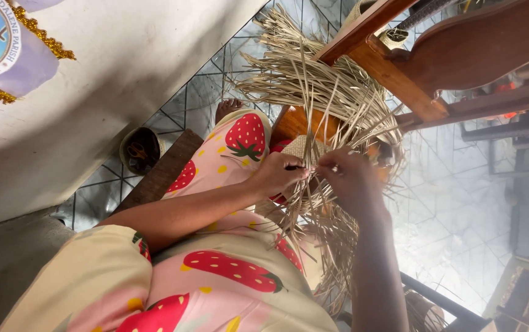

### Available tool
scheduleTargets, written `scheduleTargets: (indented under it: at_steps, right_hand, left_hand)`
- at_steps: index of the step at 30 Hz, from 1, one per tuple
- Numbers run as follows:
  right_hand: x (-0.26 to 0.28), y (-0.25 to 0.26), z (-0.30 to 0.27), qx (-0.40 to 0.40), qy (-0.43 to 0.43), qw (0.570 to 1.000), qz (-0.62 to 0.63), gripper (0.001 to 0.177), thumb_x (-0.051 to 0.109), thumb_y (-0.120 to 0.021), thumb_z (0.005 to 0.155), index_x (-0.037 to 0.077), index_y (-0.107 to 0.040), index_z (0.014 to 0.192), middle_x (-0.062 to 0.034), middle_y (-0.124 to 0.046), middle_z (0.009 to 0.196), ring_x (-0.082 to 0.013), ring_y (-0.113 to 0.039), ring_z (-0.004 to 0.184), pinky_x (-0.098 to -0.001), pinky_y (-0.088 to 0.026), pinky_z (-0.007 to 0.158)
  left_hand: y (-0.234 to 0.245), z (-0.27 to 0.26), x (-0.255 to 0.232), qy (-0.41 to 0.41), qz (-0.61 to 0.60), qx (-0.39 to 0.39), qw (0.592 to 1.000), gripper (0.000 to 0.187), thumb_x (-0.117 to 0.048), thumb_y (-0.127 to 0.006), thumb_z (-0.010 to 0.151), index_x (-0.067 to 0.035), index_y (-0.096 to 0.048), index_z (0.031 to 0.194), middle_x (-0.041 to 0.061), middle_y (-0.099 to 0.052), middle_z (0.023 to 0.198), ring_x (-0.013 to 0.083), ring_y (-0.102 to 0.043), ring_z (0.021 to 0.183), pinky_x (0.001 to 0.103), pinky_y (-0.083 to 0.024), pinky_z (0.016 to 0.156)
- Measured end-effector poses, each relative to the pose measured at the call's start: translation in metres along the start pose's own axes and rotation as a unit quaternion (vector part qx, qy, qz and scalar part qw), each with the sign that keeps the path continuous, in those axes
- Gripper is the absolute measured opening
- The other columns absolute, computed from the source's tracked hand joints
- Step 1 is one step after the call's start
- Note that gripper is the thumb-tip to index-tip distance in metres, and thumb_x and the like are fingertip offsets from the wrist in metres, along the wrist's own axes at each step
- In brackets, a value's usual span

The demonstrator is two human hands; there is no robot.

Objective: A person is weaving dried plant fibers into a circular structure, likely a basket or hat base, using their hands.

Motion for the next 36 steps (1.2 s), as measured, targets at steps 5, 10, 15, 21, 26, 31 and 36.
scheduleTargets:
  at_steps: [5,10,15,21,26,31,36]
  right_hand:
    - [0.016,-0.001,-0.004,0.076,-0.028,0.995,0.052,0.014,0.031,-0.081,0.088,0.026,-0.078,0.101,-0.0019,-0.077,0.095,-0.0273,-0.074,0.100,-0.0465,-0.059,0.087]
    - [0.022,0.007,-0.005,0.084,-0.042,0.992,0.084,0.015,0.034,-0.082,0.085,0.025,-0.078,0.097,-0.0011,-0.075,0.087,-0.0261,-0.072,0.091,-0.0437,-0.056,0.083]
    - [0.008,-0.006,-0.006,0.066,-0.032,0.991,0.115,0.015,0.032,-0.084,0.084,0.024,-0.079,0.095,0.0000,-0.075,0.084,-0.0222,-0.072,0.084,-0.0401,-0.056,0.079]
    - [0.005,-0.004,-0.014,0.052,-0.040,0.989,0.136,0.013,0.031,-0.083,0.086,0.026,-0.081,0.098,0.0025,-0.076,0.089,-0.0177,-0.071,0.089,-0.0359,-0.056,0.080]
    - [0.041,0.021,-0.034,0.074,0.028,0.990,0.115,0.014,0.018,-0.082,0.087,0.021,-0.083,0.101,-0.0037,-0.077,0.099,-0.0230,-0.073,0.102,-0.0401,-0.059,0.086]
    - [0.026,-0.007,-0.018,-0.015,0.152,0.979,0.137,0.006,0.007,-0.082,0.090,0.012,-0.081,0.093,-0.0090,-0.073,0.095,-0.0263,-0.073,0.089,-0.0383,-0.060,0.080]
    - [0.034,-0.003,-0.011,-0.030,0.156,0.976,0.150,0.007,0.009,-0.084,0.087,0.011,-0.079,0.091,-0.0093,-0.075,0.088,-0.0285,-0.074,0.082,-0.0437,-0.060,0.073]
  left_hand:
    - [0.004,0.001,0.002,-0.002,-0.057,-0.004,0.998,0.018,-0.021,-0.073,0.093,-0.008,-0.079,0.103,0.007,-0.070,0.075,0.0167,-0.065,0.071,0.030,-0.051,0.066]
    - [0.006,-0.006,0.004,0.035,-0.077,-0.012,0.996,0.009,-0.016,-0.073,0.089,-0.007,-0.077,0.091,0.005,-0.065,0.070,0.0141,-0.058,0.069,0.029,-0.043,0.064]
    - [0.003,-0.006,0.005,0.016,-0.087,-0.009,0.996,0.008,-0.012,-0.072,0.088,-0.007,-0.078,0.092,0.006,-0.066,0.073,0.0146,-0.058,0.072,0.030,-0.043,0.067]
    - [0.007,-0.011,-0.007,-0.009,-0.062,0.005,0.998,0.013,-0.012,-0.070,0.093,-0.005,-0.079,0.100,0.011,-0.071,0.079,0.0181,-0.063,0.077,0.035,-0.049,0.071]
    - [0.003,-0.004,0.009,-0.021,-0.058,0.009,0.998,0.015,-0.012,-0.070,0.094,-0.004,-0.078,0.103,0.013,-0.071,0.082,0.0197,-0.064,0.082,0.039,-0.051,0.075]
    - [0.003,-0.004,0.024,-0.009,-0.035,0.012,0.999,0.015,-0.015,-0.073,0.090,-0.006,-0.079,0.100,0.011,-0.074,0.083,0.0204,-0.068,0.080,0.036,-0.053,0.074]
    - [0.008,-0.015,-0.010,-0.022,0.026,0.018,0.999,0.022,-0.015,-0.069,0.093,-0.002,-0.078,0.108,0.017,-0.075,0.086,0.0240,-0.071,0.082,0.039,-0.055,0.076]
Point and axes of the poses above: each hand's wrist, its own z-axis towards the middle knuckle, its own y-axis out of the back of the hand, x = y × z, the point moved 1 cm from there along z, towards the middle knuckle
